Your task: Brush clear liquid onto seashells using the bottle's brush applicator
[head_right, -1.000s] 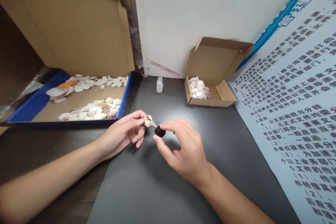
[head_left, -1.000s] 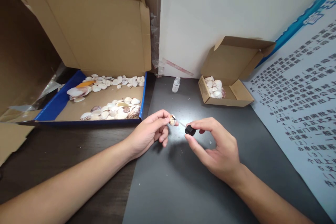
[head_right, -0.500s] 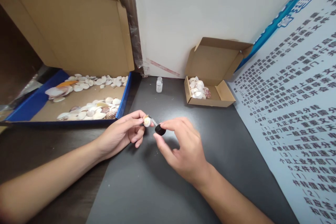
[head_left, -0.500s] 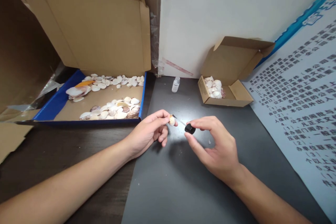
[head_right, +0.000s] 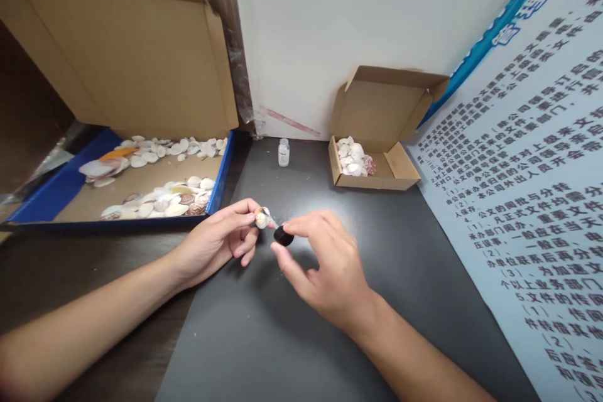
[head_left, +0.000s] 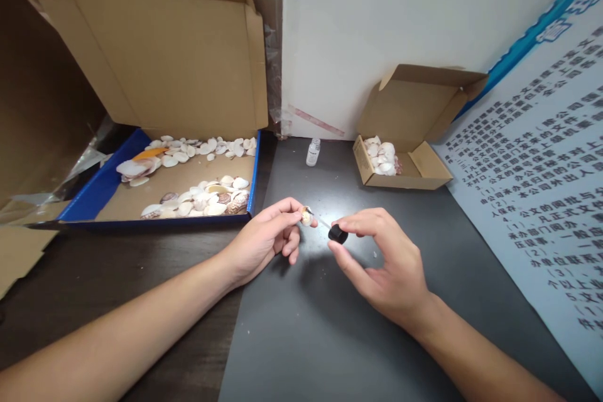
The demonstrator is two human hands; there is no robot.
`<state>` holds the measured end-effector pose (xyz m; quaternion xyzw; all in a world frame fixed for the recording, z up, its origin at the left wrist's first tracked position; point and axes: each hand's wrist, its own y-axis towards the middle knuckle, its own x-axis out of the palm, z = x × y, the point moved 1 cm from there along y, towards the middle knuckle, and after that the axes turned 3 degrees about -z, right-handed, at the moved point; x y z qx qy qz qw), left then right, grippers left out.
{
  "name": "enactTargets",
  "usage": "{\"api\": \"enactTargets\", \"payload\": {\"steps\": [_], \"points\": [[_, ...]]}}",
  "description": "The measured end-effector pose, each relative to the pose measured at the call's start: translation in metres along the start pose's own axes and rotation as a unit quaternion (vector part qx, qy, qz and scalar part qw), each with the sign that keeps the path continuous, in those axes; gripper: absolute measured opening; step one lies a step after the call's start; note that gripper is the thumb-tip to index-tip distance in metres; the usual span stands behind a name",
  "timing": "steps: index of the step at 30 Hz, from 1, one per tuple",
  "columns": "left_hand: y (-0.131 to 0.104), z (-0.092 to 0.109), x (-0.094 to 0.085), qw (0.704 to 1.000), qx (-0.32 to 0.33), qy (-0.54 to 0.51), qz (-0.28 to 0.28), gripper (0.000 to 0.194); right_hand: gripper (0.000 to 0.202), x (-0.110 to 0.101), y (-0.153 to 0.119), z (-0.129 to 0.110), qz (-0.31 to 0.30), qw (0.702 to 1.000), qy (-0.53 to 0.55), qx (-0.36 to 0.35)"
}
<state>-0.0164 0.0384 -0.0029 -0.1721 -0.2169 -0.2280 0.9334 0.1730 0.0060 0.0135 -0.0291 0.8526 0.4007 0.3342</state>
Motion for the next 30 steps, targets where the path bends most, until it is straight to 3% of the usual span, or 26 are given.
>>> {"api": "enactTargets", "payload": {"steps": [25,30], "points": [[0.0004,0.0009,0.0010,1.000,-0.004,0.020,0.004,0.012,0.026,-0.0002,-0.0021,-0.0019,0.008,1.000,-0.008,0.017],[0.0001,0.0016,0.0016,1.000,-0.002,0.013,0.002,0.013,0.031,-0.0006,-0.0025,-0.0044,-0.002,1.000,0.027,-0.013]]}}
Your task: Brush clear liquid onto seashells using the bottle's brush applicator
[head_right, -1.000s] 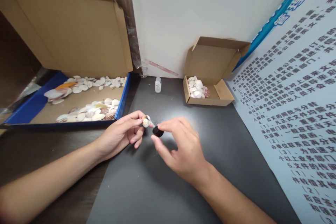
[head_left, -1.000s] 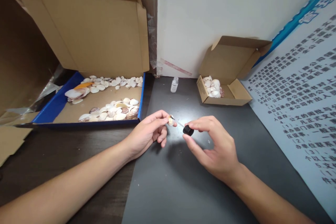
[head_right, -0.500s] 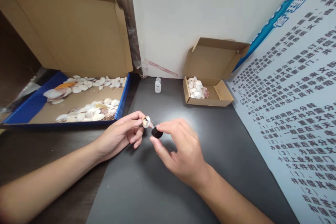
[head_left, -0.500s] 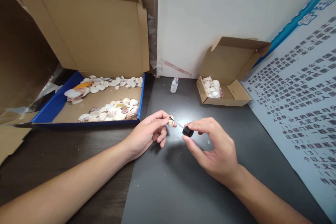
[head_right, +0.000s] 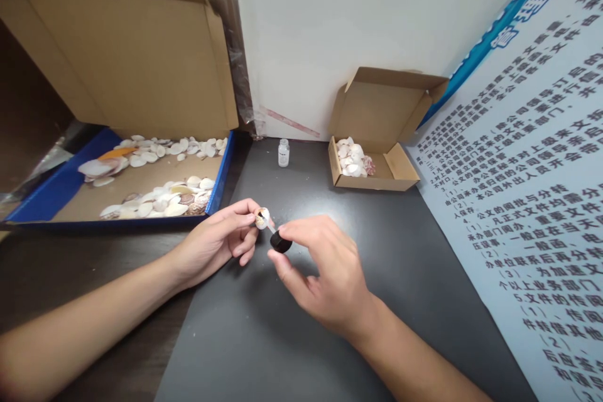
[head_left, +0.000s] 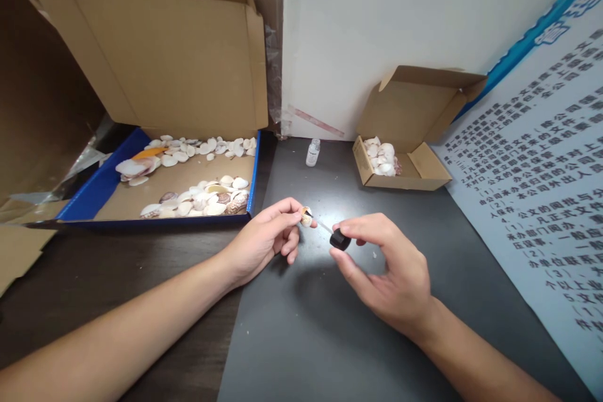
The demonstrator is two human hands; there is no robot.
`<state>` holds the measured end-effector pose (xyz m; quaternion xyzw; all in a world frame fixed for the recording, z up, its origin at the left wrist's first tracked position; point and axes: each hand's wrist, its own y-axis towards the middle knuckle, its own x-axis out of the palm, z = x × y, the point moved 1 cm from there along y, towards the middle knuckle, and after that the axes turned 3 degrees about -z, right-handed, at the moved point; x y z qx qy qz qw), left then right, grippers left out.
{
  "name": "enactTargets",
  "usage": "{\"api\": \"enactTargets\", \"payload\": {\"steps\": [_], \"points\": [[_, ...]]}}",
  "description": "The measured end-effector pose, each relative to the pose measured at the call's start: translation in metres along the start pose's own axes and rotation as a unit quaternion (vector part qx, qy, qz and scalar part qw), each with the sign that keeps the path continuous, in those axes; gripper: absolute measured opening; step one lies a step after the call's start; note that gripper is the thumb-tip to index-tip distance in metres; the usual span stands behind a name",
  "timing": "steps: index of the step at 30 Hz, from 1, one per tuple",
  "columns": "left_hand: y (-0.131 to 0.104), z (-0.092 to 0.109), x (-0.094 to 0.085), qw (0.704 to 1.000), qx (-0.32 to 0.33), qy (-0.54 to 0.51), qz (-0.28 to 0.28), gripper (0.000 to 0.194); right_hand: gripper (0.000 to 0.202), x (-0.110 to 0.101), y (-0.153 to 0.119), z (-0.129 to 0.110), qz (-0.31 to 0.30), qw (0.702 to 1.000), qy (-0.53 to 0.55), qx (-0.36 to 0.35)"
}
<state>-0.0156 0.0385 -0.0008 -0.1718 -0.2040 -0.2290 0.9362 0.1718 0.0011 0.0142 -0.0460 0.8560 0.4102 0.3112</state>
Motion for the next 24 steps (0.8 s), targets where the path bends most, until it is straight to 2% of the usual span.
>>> {"api": "enactTargets", "payload": {"steps": [9,14,18,24], "points": [[0.0003,-0.0008,-0.0020,1.000,0.005,-0.005,-0.001,0.012,0.025,-0.0001,0.0008,0.0009,0.002,0.997,-0.077,0.006],[0.0001,-0.0016,-0.0018,1.000,0.011,-0.013,-0.005,0.011,0.027,-0.0009,0.0020,0.0005,-0.005,0.999,-0.043,-0.007],[-0.0003,-0.0012,-0.0017,1.000,0.012,-0.009,-0.008,0.010,0.022,0.0000,0.0025,0.0019,0.007,0.996,-0.088,0.019],[-0.0005,-0.0009,-0.0017,1.000,0.021,-0.018,-0.004,0.010,0.033,0.0002,-0.0016,-0.0002,0.007,1.000,-0.011,0.015]]}}
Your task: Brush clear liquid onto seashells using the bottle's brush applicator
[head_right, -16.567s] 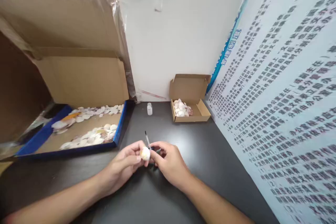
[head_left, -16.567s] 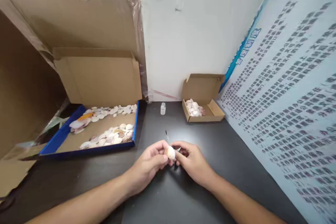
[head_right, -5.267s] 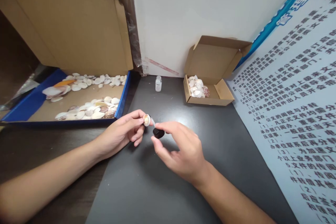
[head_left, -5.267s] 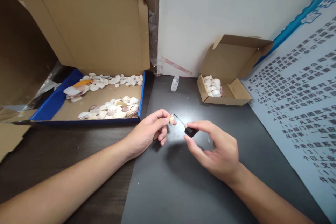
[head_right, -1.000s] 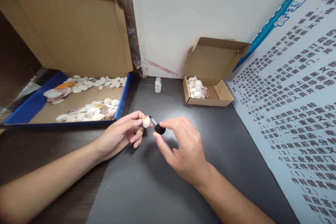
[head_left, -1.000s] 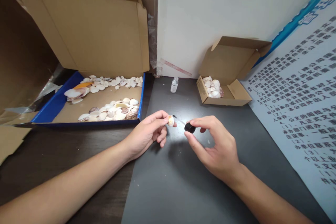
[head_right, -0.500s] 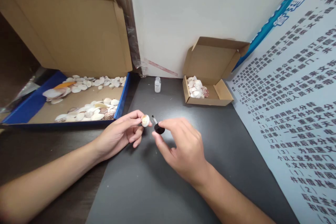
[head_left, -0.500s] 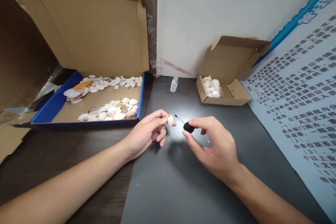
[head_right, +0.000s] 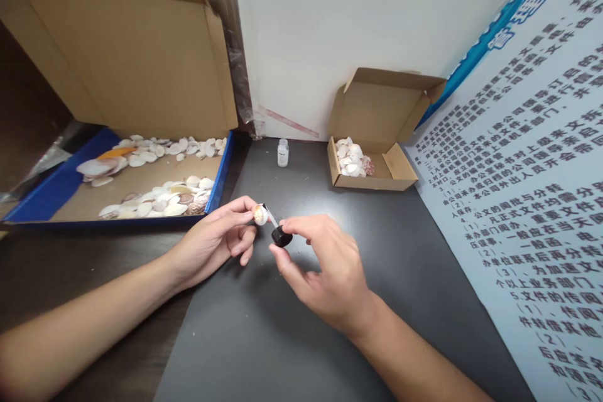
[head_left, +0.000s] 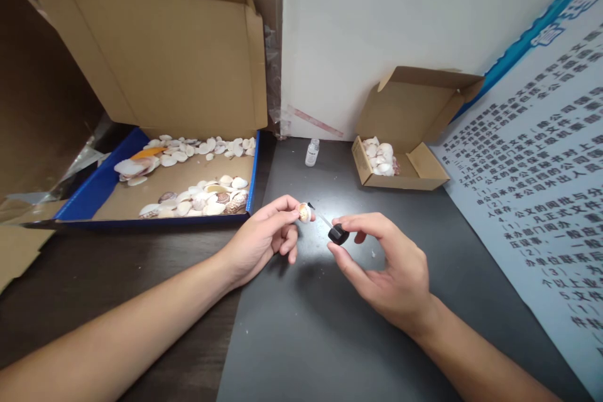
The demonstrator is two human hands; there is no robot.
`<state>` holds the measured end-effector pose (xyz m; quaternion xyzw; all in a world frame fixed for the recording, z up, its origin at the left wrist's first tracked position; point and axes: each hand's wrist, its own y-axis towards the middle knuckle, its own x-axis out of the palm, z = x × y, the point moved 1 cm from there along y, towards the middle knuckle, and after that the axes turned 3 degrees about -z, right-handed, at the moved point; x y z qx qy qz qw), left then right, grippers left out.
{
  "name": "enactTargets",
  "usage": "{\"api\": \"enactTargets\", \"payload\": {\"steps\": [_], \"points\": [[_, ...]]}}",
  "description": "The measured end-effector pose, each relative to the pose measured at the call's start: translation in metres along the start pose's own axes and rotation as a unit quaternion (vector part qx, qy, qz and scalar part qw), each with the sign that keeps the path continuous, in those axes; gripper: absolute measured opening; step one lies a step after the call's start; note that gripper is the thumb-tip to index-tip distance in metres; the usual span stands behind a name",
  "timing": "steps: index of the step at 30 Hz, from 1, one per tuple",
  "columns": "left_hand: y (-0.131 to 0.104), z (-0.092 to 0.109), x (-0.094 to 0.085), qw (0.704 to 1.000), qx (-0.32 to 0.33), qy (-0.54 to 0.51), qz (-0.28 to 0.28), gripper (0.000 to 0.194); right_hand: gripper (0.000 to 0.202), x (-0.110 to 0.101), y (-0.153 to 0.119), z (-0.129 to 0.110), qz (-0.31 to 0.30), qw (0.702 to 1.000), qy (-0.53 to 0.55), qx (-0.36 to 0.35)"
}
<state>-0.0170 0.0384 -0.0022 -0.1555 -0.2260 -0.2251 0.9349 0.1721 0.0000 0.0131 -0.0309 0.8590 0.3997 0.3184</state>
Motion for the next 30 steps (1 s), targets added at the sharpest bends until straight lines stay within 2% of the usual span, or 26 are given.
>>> {"api": "enactTargets", "payload": {"steps": [10,15,19,23,27,30], "points": [[0.0018,0.0013,-0.0016,0.999,-0.001,-0.036,0.035,0.010,0.031,0.0021,0.0015,-0.0008,-0.022,0.999,0.044,-0.022],[0.0010,0.0010,-0.0020,0.999,0.006,-0.034,0.028,0.012,0.027,0.0011,0.0006,0.0003,-0.008,1.000,-0.007,0.003],[0.0008,0.0007,-0.0022,0.999,-0.002,-0.034,0.027,0.013,0.030,0.0001,0.0002,-0.0016,-0.004,0.999,0.039,-0.027],[0.0009,0.0005,-0.0019,0.999,-0.005,-0.038,0.027,0.013,0.028,-0.0002,0.0005,-0.0010,0.002,1.000,0.004,-0.004],[0.0008,0.0009,-0.0021,0.999,-0.003,-0.033,0.022,0.013,0.029,-0.0007,0.0009,-0.0003,-0.003,0.999,0.034,-0.018],[0.0006,0.0015,-0.0022,0.999,0.003,-0.028,0.019,0.012,0.029,-0.0011,0.0009,0.0003,0.009,1.000,-0.002,-0.001]]}}
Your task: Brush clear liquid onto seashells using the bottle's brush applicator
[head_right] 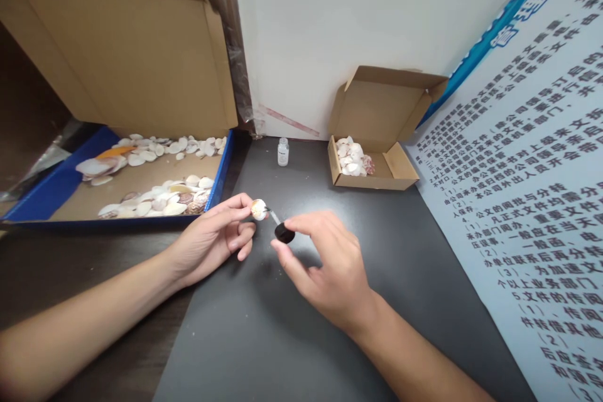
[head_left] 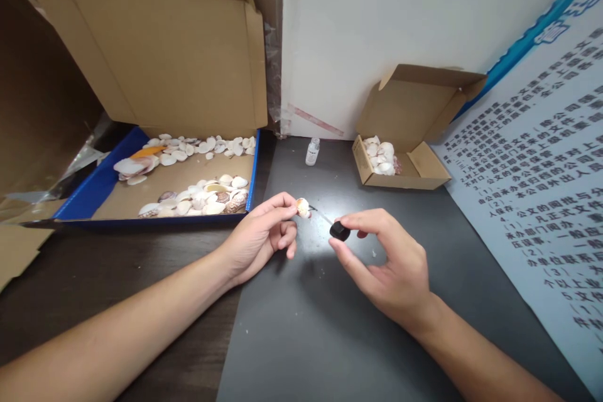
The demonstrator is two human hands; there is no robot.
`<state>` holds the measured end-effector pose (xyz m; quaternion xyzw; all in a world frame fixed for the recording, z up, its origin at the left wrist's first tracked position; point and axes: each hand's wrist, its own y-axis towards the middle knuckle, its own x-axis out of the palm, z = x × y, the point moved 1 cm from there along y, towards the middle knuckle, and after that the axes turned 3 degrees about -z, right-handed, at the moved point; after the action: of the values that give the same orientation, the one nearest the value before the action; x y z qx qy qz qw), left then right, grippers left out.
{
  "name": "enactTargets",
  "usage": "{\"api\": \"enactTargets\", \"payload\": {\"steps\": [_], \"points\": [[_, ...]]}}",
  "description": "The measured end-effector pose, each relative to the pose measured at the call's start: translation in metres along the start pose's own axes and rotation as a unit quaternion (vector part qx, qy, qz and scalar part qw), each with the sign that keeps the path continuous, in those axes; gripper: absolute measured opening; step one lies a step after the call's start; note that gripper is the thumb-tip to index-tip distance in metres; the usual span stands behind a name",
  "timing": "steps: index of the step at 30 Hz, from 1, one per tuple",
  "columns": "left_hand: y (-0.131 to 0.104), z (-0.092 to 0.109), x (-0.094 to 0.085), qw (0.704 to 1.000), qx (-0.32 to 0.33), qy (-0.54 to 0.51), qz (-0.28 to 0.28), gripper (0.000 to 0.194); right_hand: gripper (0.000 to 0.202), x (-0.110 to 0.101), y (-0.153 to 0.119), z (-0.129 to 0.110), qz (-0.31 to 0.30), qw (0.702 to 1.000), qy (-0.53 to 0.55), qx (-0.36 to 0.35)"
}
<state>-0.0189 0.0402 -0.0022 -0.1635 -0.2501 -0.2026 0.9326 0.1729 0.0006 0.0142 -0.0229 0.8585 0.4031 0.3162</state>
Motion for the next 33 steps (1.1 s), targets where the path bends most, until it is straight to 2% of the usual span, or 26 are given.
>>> {"api": "enactTargets", "payload": {"steps": [4,8,11,16,21,25,29,33], "points": [[-0.0002,0.0000,-0.0001,1.000,-0.003,0.001,0.000,0.013,0.029,0.0002,0.0007,0.0001,-0.010,1.000,0.028,-0.008],[-0.0004,-0.0006,-0.0004,1.000,-0.003,-0.003,0.002,0.013,0.026,0.0001,0.0008,0.0014,0.005,1.000,-0.014,0.011],[-0.0003,-0.0008,-0.0001,1.000,-0.005,-0.001,-0.004,0.012,0.024,0.0006,0.0004,0.0014,-0.009,1.000,0.010,0.009],[0.0000,-0.0007,0.0007,1.000,-0.007,0.001,0.001,0.012,0.016,0.0004,0.0015,0.0014,0.002,0.997,-0.040,0.065],[-0.0003,-0.0006,0.0010,1.000,-0.010,-0.003,0.002,0.014,0.016,0.0014,0.0025,0.0000,-0.005,0.999,0.000,0.035],[-0.0010,0.0001,0.0015,1.000,-0.006,-0.005,0.006,0.013,0.014,0.0020,0.0013,0.0015,0.010,0.997,-0.026,0.068],[-0.0011,-0.0002,0.0014,1.000,-0.010,-0.002,0.008,0.014,0.019,0.0029,-0.0013,0.0025,0.010,0.997,0.049,0.059],[-0.0006,-0.0019,0.0002,1.000,-0.010,-0.005,0.005,0.016,0.018,0.0043,-0.0027,0.0037,0.023,0.996,0.030,0.080]]}}
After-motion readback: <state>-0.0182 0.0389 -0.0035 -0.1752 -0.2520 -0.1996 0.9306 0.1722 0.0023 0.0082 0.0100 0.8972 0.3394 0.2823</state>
